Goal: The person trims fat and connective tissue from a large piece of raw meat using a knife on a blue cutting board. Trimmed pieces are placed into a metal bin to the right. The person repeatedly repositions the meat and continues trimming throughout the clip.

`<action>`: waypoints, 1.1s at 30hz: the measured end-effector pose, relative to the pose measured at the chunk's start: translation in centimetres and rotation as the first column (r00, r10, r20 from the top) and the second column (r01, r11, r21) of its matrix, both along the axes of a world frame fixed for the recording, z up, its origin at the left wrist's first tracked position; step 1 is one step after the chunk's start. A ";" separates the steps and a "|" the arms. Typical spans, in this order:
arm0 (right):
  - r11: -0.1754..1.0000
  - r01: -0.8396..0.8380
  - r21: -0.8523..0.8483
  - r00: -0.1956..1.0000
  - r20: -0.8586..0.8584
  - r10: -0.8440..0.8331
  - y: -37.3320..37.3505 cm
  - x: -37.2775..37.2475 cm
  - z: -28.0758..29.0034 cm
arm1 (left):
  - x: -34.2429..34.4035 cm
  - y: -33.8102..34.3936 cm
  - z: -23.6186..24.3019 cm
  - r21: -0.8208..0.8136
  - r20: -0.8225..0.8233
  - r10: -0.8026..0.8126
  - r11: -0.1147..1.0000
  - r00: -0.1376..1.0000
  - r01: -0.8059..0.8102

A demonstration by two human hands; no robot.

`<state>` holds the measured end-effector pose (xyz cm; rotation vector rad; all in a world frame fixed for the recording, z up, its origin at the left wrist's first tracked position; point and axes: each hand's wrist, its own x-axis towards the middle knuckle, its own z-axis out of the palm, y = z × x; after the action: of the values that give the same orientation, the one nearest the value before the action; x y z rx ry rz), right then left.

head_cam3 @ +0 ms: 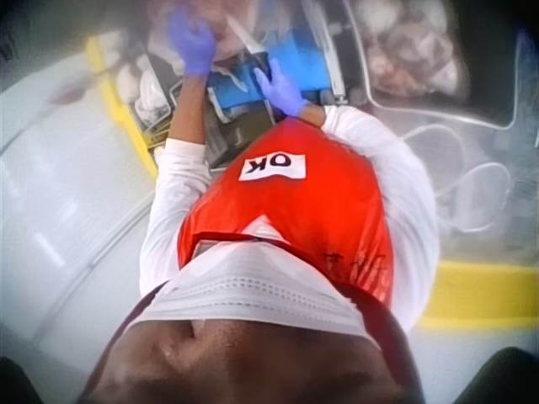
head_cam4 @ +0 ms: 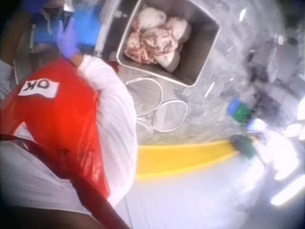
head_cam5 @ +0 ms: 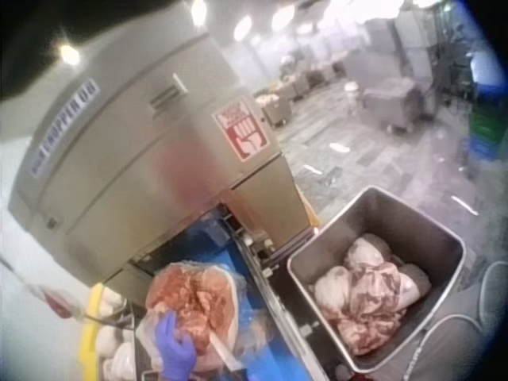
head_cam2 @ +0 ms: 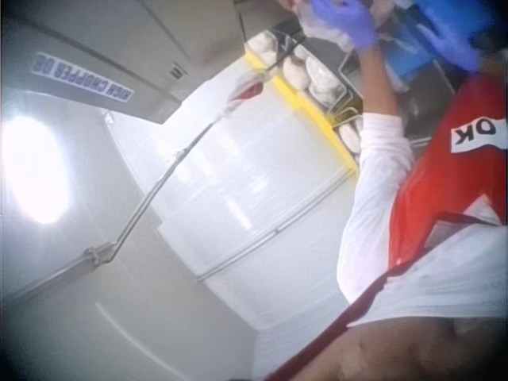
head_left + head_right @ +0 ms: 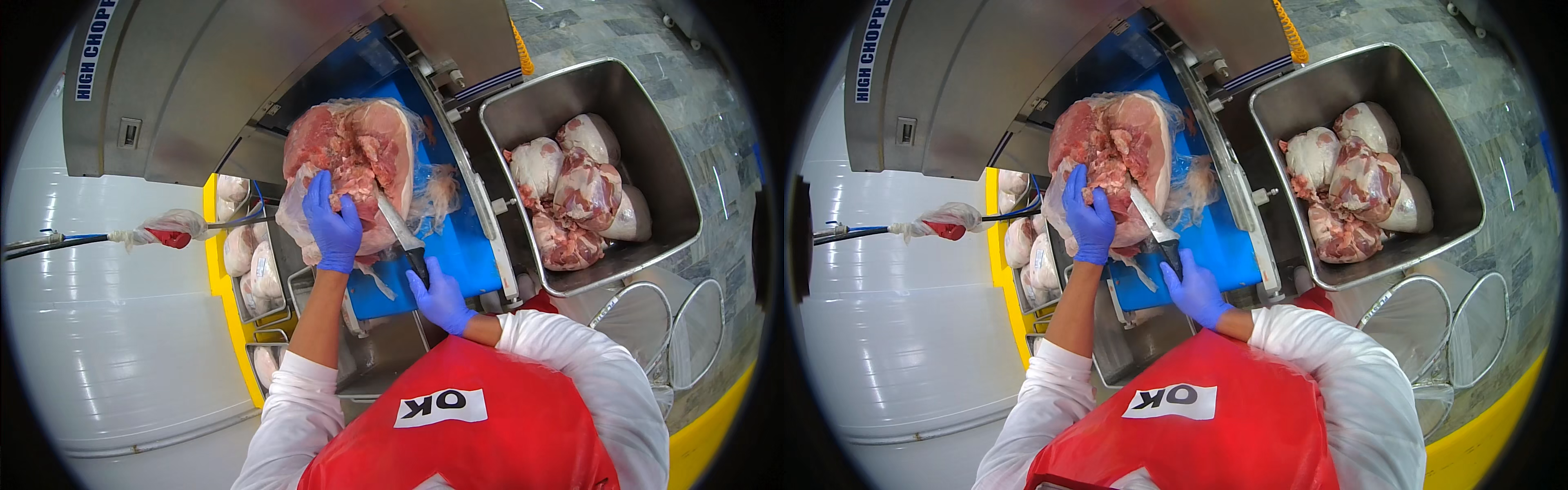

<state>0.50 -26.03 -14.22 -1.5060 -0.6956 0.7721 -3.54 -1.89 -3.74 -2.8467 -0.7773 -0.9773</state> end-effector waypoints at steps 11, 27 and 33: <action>0.999 0.053 0.005 0.997 -0.052 -0.052 2.5 -3.1 -1.1 | -0.1 0.2 -0.4 0.008 0.016 0.013 1.000 1.000 -0.014; 0.971 0.030 0.236 0.948 -0.314 0.047 3.5 -1.4 -1.3 | 0.0 -0.1 -0.2 -0.005 0.055 -0.005 1.000 0.998 0.006; 0.991 0.026 0.133 0.959 -0.283 0.013 0.9 0.4 0.5 | 0.0 0.3 -0.6 0.043 0.052 -0.011 0.999 0.999 0.009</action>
<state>0.90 -25.15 -13.70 -1.2425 -0.5162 0.8970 -3.56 -1.60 -4.32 -2.8028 -0.7376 -1.0601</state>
